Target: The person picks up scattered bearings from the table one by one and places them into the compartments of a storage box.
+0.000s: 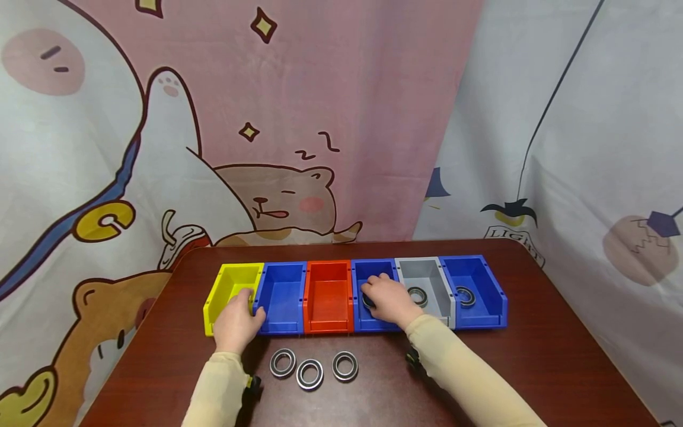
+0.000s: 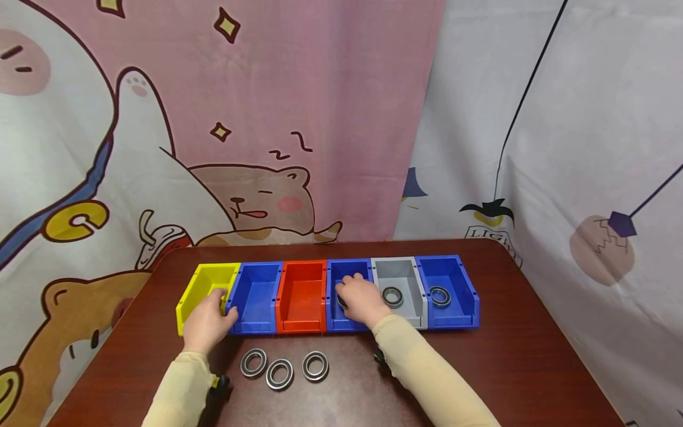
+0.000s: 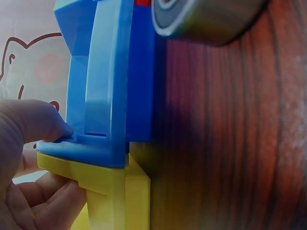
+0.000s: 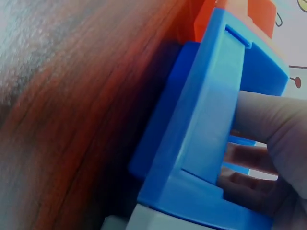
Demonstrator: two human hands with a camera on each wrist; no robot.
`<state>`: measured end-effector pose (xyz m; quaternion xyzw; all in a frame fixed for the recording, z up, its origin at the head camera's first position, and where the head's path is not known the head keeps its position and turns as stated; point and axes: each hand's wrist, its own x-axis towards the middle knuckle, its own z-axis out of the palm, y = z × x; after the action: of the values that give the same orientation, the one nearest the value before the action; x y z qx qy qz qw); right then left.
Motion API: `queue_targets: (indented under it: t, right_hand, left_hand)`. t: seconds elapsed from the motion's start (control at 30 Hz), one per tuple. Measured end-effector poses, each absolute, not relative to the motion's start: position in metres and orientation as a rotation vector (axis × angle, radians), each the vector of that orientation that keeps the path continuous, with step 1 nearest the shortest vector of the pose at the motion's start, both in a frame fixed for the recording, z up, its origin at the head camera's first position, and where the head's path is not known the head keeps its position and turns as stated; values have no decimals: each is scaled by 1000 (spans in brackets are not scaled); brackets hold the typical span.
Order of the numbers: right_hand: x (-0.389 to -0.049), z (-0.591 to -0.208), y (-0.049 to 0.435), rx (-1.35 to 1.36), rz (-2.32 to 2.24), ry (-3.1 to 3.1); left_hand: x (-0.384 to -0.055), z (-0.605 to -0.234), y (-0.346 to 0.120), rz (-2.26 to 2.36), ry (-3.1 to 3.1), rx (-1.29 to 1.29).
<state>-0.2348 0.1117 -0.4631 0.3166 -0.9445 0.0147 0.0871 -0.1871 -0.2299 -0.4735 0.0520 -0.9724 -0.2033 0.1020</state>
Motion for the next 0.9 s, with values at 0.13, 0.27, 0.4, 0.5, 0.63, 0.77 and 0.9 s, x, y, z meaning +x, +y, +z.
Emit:
queue_targets:
  t: [0.13,0.27,0.4,0.5,0.63,0.77,0.9]
  right_hand:
    - [-236,-467,110,943,16,-2817]
    - [-237,-468,109,949,-21,-2818]
    - [-238,-469,108,946,-70,-2819]
    - [-239,-470,107,947,-101,-2817]
    - [-238,-471,106,943,-98,-2817]
    - [-238,-471,104,933,-79,-2819]
    - [-240,-474,103,917,-92,-2826]
  left_hand:
    - [-187,-474,-230,-602,-2873,153]
    - [-187,-474,-231,-598,-2871,147]
    - [-188,-474,-231,-593,-2868,141]
    - [-188,-474,-231,-594,-2866,140]
    - [-187,-474,-231,-595,-2865,137]
    - [-186,-474,-231,-594,-2863,134]
    - [-186,-473,-230,-595,-2864,133]
